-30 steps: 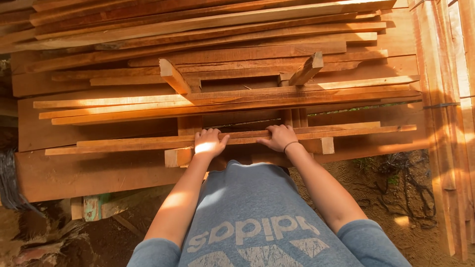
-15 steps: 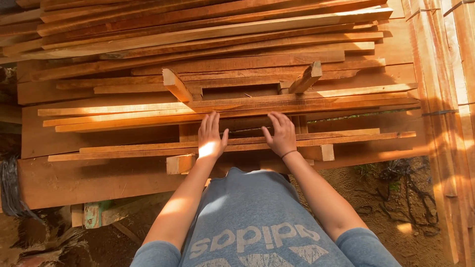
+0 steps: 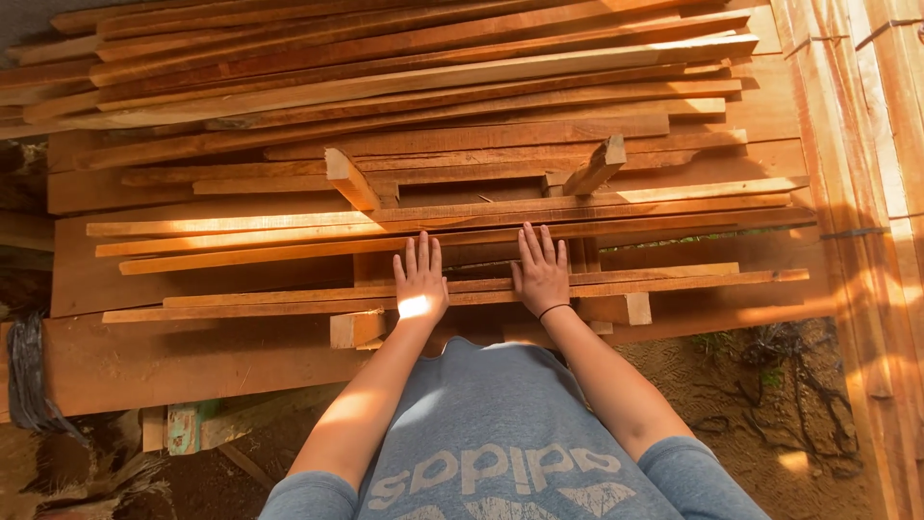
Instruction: Arranging and aligning thin wood planks on a stack.
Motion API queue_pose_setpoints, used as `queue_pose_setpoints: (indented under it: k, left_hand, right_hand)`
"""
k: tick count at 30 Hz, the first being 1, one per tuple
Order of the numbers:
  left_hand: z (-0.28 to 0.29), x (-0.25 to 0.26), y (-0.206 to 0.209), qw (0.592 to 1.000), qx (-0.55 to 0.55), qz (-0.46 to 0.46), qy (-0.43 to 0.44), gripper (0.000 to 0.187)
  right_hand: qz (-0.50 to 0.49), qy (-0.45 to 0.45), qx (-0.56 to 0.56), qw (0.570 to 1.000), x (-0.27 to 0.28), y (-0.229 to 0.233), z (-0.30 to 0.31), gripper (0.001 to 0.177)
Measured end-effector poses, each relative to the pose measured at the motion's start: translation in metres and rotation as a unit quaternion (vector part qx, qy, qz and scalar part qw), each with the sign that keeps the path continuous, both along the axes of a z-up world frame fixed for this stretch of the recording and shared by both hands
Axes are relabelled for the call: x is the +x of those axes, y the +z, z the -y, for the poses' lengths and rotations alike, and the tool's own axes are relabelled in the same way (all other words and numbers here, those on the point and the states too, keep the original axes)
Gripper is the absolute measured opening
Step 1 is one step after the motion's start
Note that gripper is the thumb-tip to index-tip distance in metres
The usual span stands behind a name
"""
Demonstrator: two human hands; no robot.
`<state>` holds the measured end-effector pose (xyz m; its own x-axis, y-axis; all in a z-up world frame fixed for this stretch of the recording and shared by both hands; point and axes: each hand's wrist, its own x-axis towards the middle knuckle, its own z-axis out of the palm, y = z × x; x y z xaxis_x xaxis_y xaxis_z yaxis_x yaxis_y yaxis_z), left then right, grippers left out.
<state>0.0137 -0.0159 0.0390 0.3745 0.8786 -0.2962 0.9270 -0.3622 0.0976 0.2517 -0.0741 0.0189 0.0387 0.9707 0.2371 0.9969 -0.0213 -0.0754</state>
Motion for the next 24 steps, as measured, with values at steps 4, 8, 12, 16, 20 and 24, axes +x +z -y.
queue_pose_setpoints:
  k: [4,8,12,16,20,24]
  left_hand:
    - [-0.023,-0.005,-0.018,0.997,0.072,0.024,0.014,0.061]
    - [-0.047,-0.008,-0.041,0.984,0.118,0.102,0.081,0.034]
    - [-0.03,-0.014,-0.005,0.972,0.095,0.193,0.096,0.031]
    - [0.027,-0.029,0.053,0.971,0.154,0.173,0.066,0.036]
    - [0.039,-0.042,0.099,0.975,0.092,0.203,0.018,0.026]
    - [0.041,-0.047,0.081,0.986,0.069,0.154,-0.005,0.033]
  right_hand:
    - [0.018,-0.002,0.04,0.999,0.022,-0.02,-0.027,0.069]
    - [0.039,0.02,0.108,0.993,0.039,-0.028,-0.048,0.028]
    - [-0.028,0.049,0.141,0.988,0.038,0.018,-0.025,0.024]
    - [-0.092,0.058,0.067,0.992,0.03,0.069,0.037,0.034]
    - [-0.078,0.066,-0.003,0.995,0.027,0.095,0.055,0.032]
    - [-0.097,0.089,-0.036,0.991,0.026,0.101,0.06,0.032]
